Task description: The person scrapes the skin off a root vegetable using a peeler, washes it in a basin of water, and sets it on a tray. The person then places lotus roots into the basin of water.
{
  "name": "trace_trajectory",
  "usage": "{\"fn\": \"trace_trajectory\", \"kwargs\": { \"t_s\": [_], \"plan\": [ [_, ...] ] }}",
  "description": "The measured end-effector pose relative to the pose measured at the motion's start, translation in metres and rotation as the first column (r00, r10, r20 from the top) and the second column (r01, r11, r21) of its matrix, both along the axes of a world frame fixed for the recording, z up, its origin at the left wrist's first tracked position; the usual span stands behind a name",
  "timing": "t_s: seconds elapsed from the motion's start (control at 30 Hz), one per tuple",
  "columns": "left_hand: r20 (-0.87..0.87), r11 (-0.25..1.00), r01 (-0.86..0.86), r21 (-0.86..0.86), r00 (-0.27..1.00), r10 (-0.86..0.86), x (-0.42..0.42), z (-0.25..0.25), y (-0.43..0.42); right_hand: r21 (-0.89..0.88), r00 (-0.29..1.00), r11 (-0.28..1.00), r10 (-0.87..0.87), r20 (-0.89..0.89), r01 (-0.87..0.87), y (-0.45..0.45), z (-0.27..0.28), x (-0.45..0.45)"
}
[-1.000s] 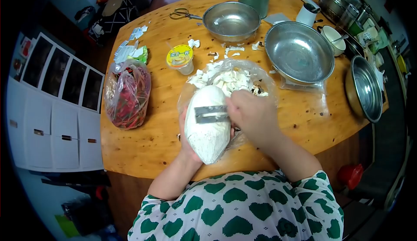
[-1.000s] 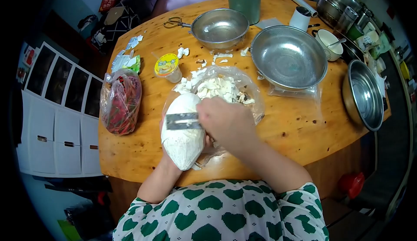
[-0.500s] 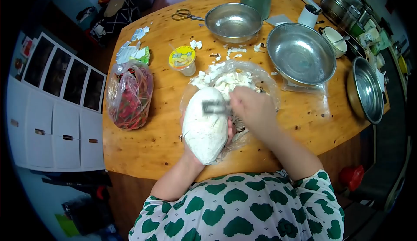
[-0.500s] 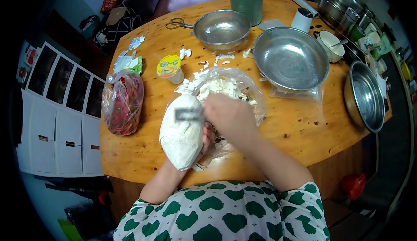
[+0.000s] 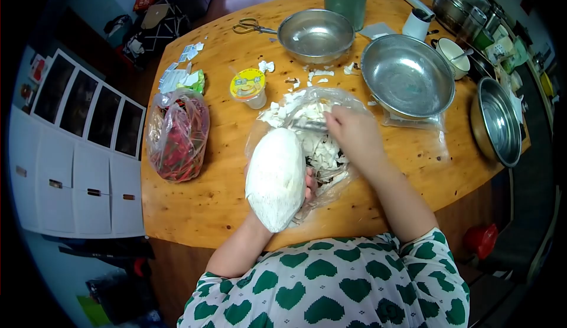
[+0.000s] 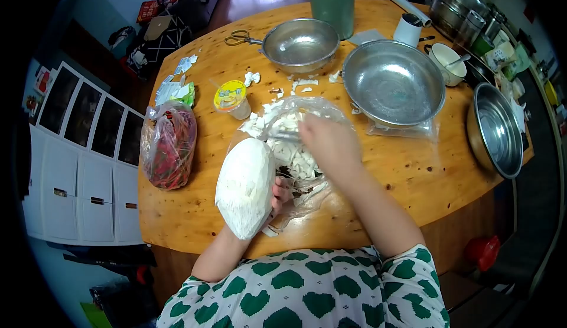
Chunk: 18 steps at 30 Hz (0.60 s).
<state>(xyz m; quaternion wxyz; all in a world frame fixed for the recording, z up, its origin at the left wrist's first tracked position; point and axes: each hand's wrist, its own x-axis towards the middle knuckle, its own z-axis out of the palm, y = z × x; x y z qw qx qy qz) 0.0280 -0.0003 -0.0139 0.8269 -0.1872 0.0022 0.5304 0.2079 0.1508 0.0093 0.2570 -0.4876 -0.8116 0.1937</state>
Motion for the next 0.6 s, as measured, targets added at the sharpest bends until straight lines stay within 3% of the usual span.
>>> {"fn": "trace_trajectory", "kwargs": {
  "t_s": [0.13,0.23,0.27,0.33,0.4,0.43,0.53,0.6],
  "plan": [
    [-0.191,0.992,-0.050,0.117,0.979,0.072,-0.005,0.006,-0.001,-0.170,0.990,0.985,-0.011,-0.141,-0.013,-0.001,0.021,0.009],
    [-0.397,0.983,-0.058,0.175,0.909,0.124,-0.005,0.013,0.002,0.006,0.937,0.975,0.214,-0.277,-0.221,-0.037,0.056,-0.004],
    [-0.471,0.980,-0.055,0.189,0.871,0.140,-0.004,0.014,0.003,0.093,0.939,0.969,0.243,-0.245,-0.227,-0.043,0.056,-0.007],
    [-0.501,0.986,-0.086,0.145,0.853,0.148,-0.002,0.015,0.005,0.263,0.938,0.932,0.299,-0.173,-0.249,-0.049,0.053,-0.011],
    [-0.474,0.995,-0.092,0.044,0.875,0.102,-0.003,0.017,0.001,0.161,0.983,0.981,0.129,-0.130,-0.107,-0.019,0.019,-0.008],
    [-0.490,0.991,-0.111,0.073,0.861,0.132,-0.004,0.018,-0.002,0.118,0.994,0.992,0.046,-0.101,-0.034,-0.006,0.009,-0.005],
    [-0.502,0.971,-0.155,0.181,0.834,0.227,-0.008,0.016,-0.003,0.030,0.979,0.999,0.031,-0.200,-0.025,-0.009,0.022,0.002],
    [-0.468,0.954,-0.165,0.250,0.842,0.268,-0.014,0.009,-0.004,0.092,0.955,0.977,0.208,-0.210,-0.193,-0.037,0.050,0.000]
  ]
}}
